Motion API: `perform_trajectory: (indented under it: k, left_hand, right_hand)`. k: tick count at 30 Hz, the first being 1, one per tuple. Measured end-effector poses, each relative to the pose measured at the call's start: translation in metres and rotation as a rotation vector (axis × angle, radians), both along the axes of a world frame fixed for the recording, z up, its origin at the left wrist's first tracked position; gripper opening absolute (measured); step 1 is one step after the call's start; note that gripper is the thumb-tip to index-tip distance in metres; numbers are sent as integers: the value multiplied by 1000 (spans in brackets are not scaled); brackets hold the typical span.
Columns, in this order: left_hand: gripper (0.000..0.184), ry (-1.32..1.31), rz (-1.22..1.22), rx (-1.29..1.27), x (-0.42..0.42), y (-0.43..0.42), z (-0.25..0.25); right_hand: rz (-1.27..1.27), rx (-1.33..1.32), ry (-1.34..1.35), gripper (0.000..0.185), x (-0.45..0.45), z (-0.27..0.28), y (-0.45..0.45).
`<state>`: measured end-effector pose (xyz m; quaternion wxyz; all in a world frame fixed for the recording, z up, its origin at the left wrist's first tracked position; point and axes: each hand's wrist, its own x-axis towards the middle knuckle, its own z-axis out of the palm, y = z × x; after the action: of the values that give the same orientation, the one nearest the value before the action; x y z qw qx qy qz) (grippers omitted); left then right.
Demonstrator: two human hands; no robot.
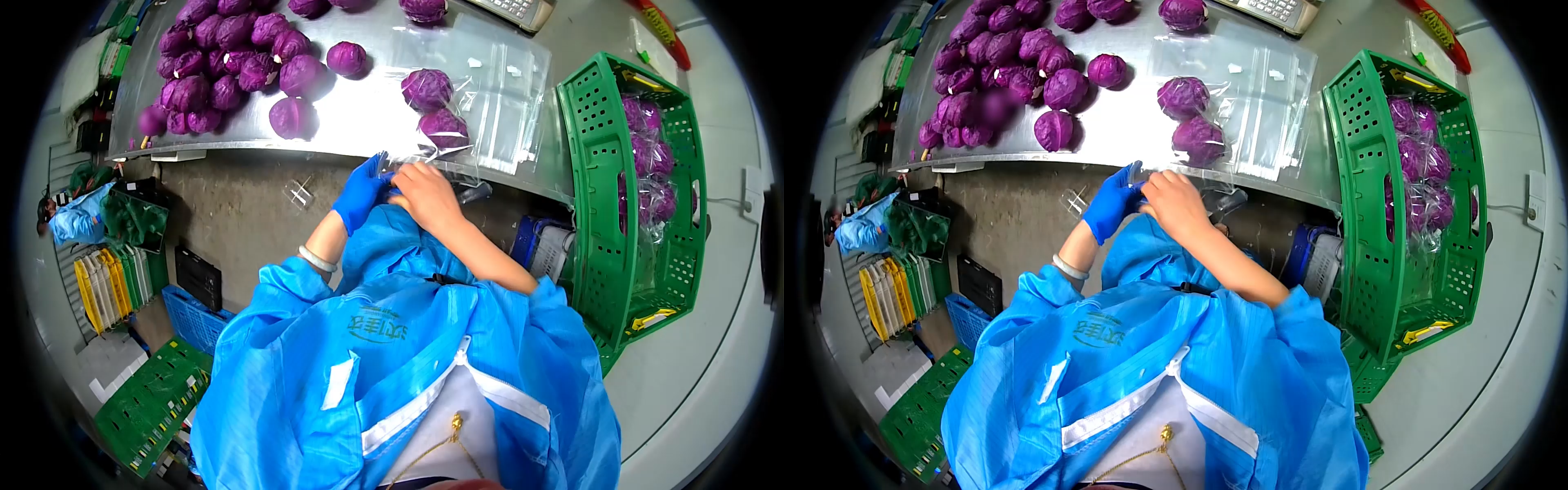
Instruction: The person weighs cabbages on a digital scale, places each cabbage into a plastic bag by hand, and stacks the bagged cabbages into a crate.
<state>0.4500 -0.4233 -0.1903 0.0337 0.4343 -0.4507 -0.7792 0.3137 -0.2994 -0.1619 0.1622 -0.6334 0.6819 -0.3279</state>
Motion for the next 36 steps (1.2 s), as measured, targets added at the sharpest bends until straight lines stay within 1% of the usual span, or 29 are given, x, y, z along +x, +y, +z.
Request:
perform_trajectory:
  k: [2, 3, 5, 6, 7, 8, 9, 10, 12, 13, 14, 15, 16, 17, 19, 20, 21, 22, 23, 25, 26, 28, 29, 30, 33, 34, 35, 36]
  left_hand:
    - [61, -38, -27, -25, 4, 2, -2]
    - [62, -58, -40, -38, 5, 2, -5]
    - [63, -80, -59, -379, 6, -3, -25]
    - [64, -90, -68, -549, 7, -6, -32]
    - [67, -136, -241, -724, 11, -9, -34]
    - [69, -182, -417, -897, 19, -11, -33]
    - [72, -228, -594, -1067, 25, -11, -33]
    - [73, -455, -806, -1162, 19, -9, -5]
    - [71, -250, -715, -1132, 43, -12, 2]
    - [70, -150, -672, -1110, 56, -20, 3]
    - [69, 11, -485, -1189, 61, -37, -10]
    - [71, -55, -386, -1146, 58, -51, -12]
    - [70, -56, -433, -1351, 49, -54, -10]
    - [70, -55, -481, -1566, 39, -59, -4]
    - [71, 3, -820, -1687, 15, -64, 3]
    - [72, 34, -994, -1738, 2, -64, 7]
    - [65, 90, -1074, -1811, -10, -63, 13]
    - [58, 190, -1125, -1785, -15, -66, 6]
    - [52, 293, -1174, -1759, -20, -70, 0]
    - [42, 349, -1139, -1535, -18, -76, 5]
    - [38, 374, -1119, -1423, -17, -77, 7]
    - [33, 257, -866, -810, -27, -76, 28]
    - [35, 192, -730, -505, -31, -77, 35]
    - [43, 239, -566, -354, -39, -78, 24]
    - [43, -262, -417, -168, -51, -72, -6]
    - [37, -147, -127, -5, -53, -56, -19]
    - [29, -122, -160, -70, -48, -58, -53]
    - [23, -135, -131, -126, -53, -56, -56]
  right_hand:
    - [105, 187, -67, 25, 6, -23, -5]
    - [163, 159, -52, 25, 3, -16, 0]
    - [278, 103, -21, 23, -14, 5, 23]
    - [222, 93, -13, 22, -22, 5, 45]
    - [132, 250, 56, 23, -28, -6, 81]
    - [91, 219, 163, 21, -36, -31, 123]
    - [155, 312, 344, 22, -47, -82, 185]
    - [218, 1134, 250, 22, -50, -122, 247]
    - [-135, 1309, 74, 31, -42, -166, 344]
    - [33, 1298, 133, 36, -48, -133, 317]
    - [195, 1267, 191, 41, -55, -93, 285]
    - [47, 1136, 247, 47, -68, -73, 233]
    - [-143, 517, 375, 53, -74, -59, 214]
    - [-250, 291, 402, 58, -77, -29, 161]
    - [-143, 55, 570, 58, -87, -36, 100]
    - [-18, 21, 604, 60, -87, -28, 75]
    - [107, -14, 638, 61, -90, -21, 58]
    - [241, -51, 574, 54, -99, -24, 47]
    - [282, 18, 456, 48, -107, -28, 45]
    - [369, 163, 222, 37, -125, -39, 59]
    - [246, 121, 11, 27, -128, -43, 67]
    - [40, 291, -559, 31, -141, -37, 71]
    - [-69, 372, -847, 33, -147, -34, 69]
    - [-154, 307, -966, 40, -148, -31, 58]
    - [-492, 462, -1205, 42, -134, -69, 40]
    - [-616, 442, -1182, 46, -122, -77, 30]
    - [-702, 504, -1043, 45, -120, -77, 23]
    - [-767, 530, -804, 44, -117, -78, 16]
